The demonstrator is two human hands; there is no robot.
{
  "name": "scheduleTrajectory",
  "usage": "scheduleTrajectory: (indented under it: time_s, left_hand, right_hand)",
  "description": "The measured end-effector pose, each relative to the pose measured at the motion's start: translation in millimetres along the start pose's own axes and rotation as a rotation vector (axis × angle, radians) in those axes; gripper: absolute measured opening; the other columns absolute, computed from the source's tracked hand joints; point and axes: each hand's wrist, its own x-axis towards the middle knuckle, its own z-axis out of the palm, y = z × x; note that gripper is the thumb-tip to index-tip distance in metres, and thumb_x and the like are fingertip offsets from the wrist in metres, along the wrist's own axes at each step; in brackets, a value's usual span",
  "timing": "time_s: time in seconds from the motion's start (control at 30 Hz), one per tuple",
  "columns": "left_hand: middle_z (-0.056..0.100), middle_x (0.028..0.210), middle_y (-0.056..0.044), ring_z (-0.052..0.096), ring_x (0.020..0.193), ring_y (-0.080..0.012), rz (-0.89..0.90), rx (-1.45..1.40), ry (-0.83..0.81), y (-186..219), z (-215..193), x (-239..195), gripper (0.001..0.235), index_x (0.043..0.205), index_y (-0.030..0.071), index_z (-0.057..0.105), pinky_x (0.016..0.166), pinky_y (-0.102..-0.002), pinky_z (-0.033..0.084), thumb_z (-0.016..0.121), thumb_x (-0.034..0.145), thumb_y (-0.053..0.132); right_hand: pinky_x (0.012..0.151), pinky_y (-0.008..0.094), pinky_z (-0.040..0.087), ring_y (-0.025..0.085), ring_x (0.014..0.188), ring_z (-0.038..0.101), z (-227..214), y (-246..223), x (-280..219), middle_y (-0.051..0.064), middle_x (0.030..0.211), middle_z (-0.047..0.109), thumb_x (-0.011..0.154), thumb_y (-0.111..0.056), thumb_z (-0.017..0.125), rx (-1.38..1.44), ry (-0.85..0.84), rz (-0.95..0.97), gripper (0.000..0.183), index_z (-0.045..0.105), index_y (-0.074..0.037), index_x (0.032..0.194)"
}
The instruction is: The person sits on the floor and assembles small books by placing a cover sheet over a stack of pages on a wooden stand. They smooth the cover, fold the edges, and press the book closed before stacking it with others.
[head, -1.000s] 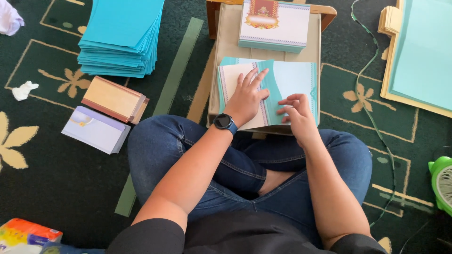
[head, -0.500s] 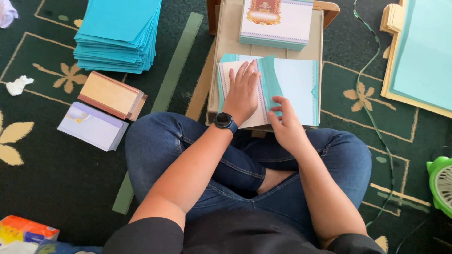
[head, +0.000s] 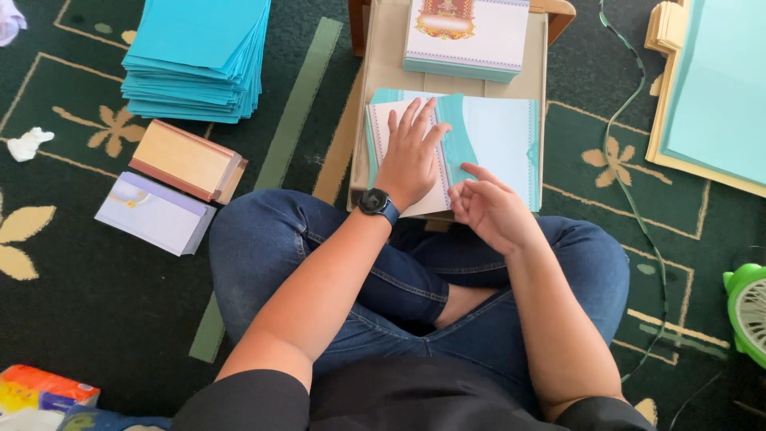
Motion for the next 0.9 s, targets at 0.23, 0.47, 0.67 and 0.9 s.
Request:
scheduleTrajectory:
  time_s: [0.23,0.47,0.67,0.9]
  left_hand:
    - [0.036,0.158,-0.016,0.027,0.151,-0.0410,-0.026,-0.013,-0.028,0,0,2,0.044,0.126,0.018,0.054,0.120,-0.069,0.019,0.034,0.092,0.000]
    - [0.032,0.162,-0.012,0.023,0.153,-0.0411,0.044,0.001,-0.035,1,0,0,0.043,0.112,0.023,0.063,0.120,-0.070,0.018,0.036,0.091,-0.003]
    - [0.032,0.161,-0.012,0.027,0.152,-0.0409,0.035,-0.050,0.013,1,3,1,0.028,0.096,0.020,0.051,0.120,-0.068,0.024,0.035,0.095,-0.003]
    - [0.028,0.160,-0.025,0.036,0.147,-0.0457,0.047,-0.092,0.109,-3,-3,2,0.024,0.092,0.019,0.038,0.119,-0.058,0.038,0.034,0.101,-0.003]
  right_hand:
    - [0.057,0.021,0.028,0.010,0.061,0.041,-1,-14,4,0.008,0.077,0.049,0.104,-0.018,0.042,0.028,-0.103,0.121,0.042,0.050,0.002,0.140]
    - [0.045,0.014,0.028,0.007,0.051,0.044,-4,-12,7,0.002,0.072,0.046,0.105,-0.021,0.040,0.030,-0.136,0.149,0.044,0.046,0.003,0.142]
    - [0.040,0.013,0.029,0.007,0.048,0.043,-12,-31,4,-0.002,0.070,0.038,0.104,-0.022,0.043,-0.036,-0.071,0.024,0.038,0.053,0.000,0.134]
    - [0.060,0.022,0.046,0.013,0.077,0.065,-43,-28,16,0.008,0.095,0.068,0.100,-0.004,0.057,-1.092,0.400,-0.469,0.021,0.071,-0.014,0.113]
